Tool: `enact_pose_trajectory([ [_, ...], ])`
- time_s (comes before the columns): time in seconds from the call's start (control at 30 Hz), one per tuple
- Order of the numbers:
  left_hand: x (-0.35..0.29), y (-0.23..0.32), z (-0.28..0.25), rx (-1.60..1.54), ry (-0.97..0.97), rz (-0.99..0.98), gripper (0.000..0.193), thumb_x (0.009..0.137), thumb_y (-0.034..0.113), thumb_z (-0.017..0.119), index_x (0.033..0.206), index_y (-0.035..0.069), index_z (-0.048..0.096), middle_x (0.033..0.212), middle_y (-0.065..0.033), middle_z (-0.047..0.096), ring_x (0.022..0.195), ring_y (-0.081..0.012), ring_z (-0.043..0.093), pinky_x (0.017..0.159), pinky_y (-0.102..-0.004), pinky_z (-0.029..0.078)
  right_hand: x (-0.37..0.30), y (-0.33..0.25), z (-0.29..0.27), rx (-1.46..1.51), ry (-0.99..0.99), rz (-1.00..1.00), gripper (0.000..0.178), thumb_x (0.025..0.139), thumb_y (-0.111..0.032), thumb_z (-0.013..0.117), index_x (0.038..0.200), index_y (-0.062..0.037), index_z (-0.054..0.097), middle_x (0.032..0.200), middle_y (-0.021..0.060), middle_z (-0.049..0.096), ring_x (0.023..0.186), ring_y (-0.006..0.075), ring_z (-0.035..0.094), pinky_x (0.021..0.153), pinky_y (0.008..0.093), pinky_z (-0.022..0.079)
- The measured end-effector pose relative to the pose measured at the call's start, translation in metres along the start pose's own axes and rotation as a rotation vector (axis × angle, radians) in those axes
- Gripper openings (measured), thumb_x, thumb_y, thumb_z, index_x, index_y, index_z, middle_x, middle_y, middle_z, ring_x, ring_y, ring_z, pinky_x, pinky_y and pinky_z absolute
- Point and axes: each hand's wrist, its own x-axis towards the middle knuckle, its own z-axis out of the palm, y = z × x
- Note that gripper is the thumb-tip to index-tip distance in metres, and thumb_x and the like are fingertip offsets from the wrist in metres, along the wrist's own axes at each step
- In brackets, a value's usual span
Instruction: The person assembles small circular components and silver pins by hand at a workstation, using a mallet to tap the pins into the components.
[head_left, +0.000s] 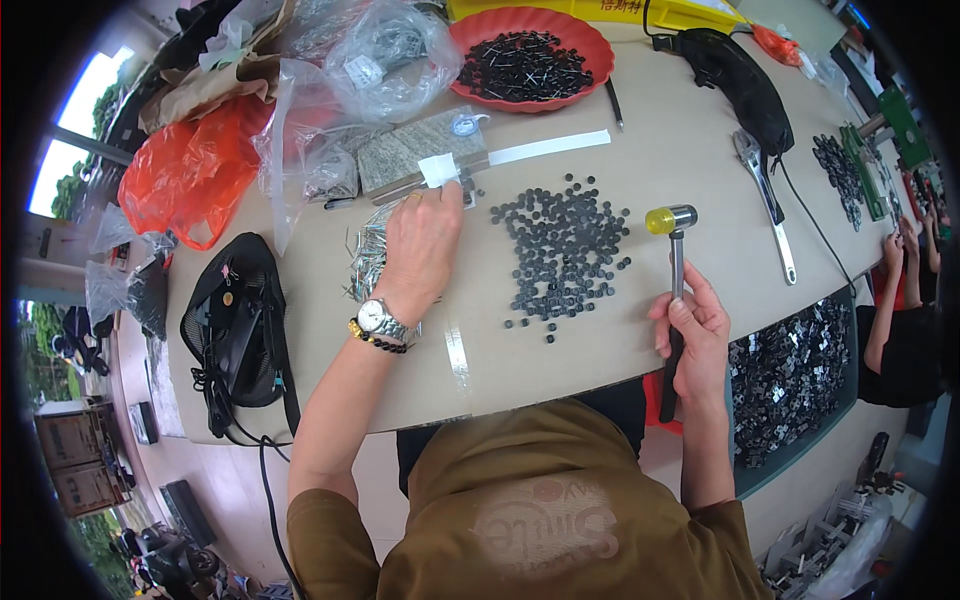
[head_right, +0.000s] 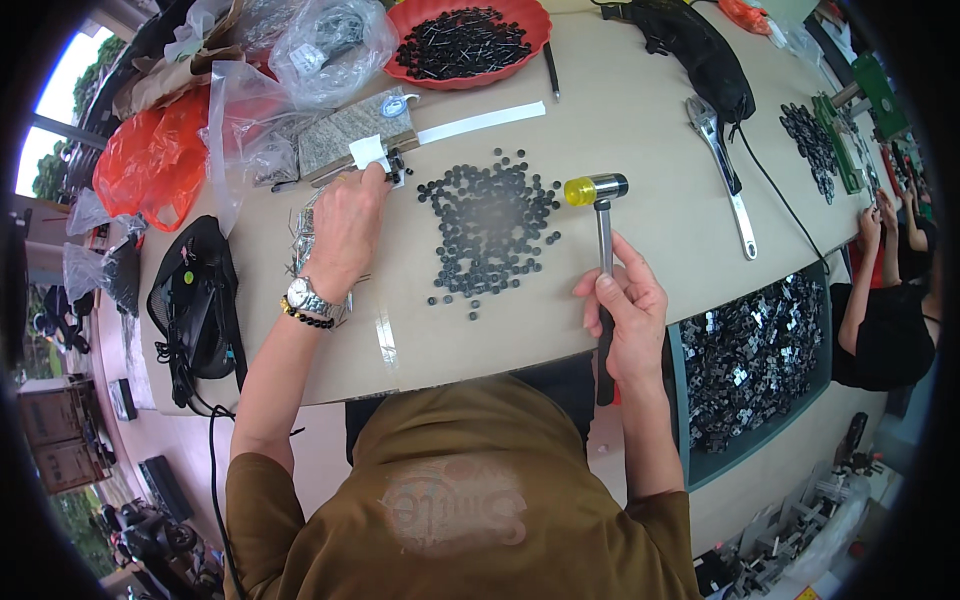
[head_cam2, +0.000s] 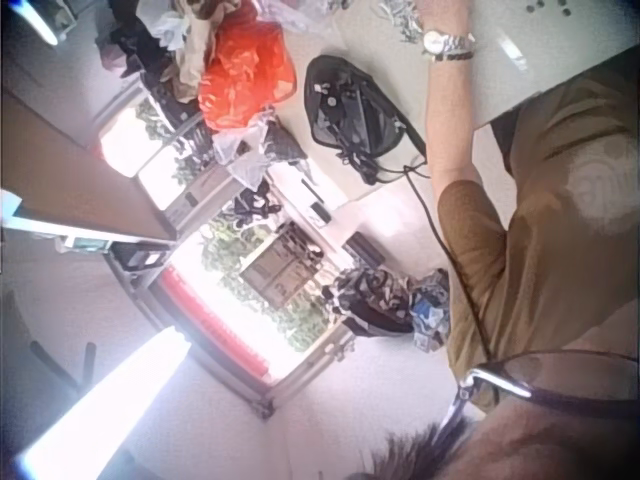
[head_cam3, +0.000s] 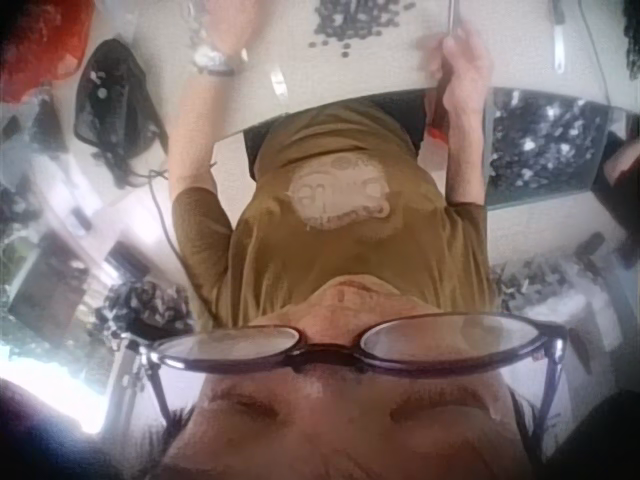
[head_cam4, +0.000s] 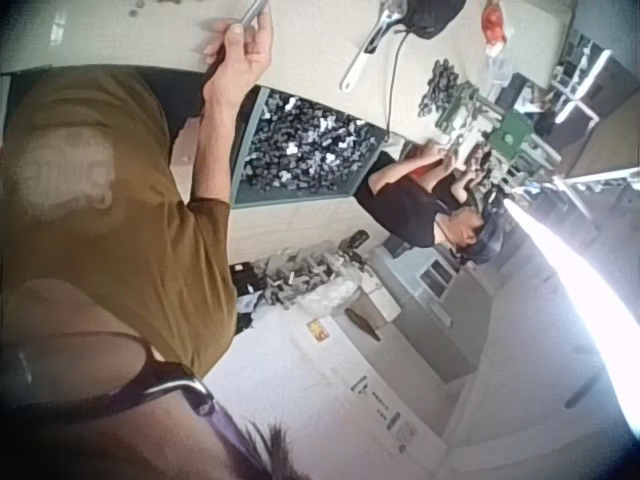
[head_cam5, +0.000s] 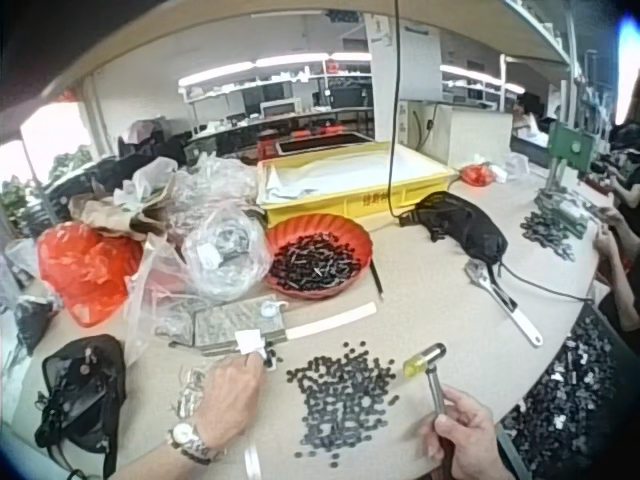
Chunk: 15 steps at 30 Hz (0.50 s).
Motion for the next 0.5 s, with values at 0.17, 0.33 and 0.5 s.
enact_pose_trajectory([
  [0.17,0.001,0.001,0.002,-0.003,-0.024,-0.099,0.018,0.092,0.015,0.067,0.090,0.002,0.055,0.079,-0.0185,0.066,0.075,-0.0399,0.067,0.064,-0.0502,0.051,0.000,0.003,-0.001,0.006,-0.013,-0.017,0.052,0.099,-0.010,0.062,0.147,0.0018,0.047,0.085,0.0096,0.068,0.055,0.0078,0.054,0.046,0.0213,0.041],
  [0.33,0.005,0.003,0.001,-0.033,-0.049,-0.215,0.017,0.091,0.018,0.069,0.093,0.005,0.060,0.076,-0.0180,0.069,0.073,-0.0392,0.068,0.062,-0.0505,0.052,0.000,0.002,0.000,0.010,-0.021,-0.018,0.052,0.099,-0.010,0.062,0.147,0.0024,0.047,0.085,0.0094,0.068,0.055,0.0074,0.054,0.046,0.0208,0.042],
  [0.5,0.014,0.008,-0.009,-0.111,-0.070,-0.350,0.014,0.087,0.017,0.072,0.089,0.005,0.066,0.075,-0.0160,0.070,0.072,-0.0380,0.068,0.062,-0.0474,0.051,0.000,0.002,-0.001,0.013,-0.022,-0.025,0.051,0.099,-0.009,0.061,0.147,0.0027,0.047,0.085,0.0094,0.068,0.056,0.0074,0.054,0.046,0.0208,0.042],
])
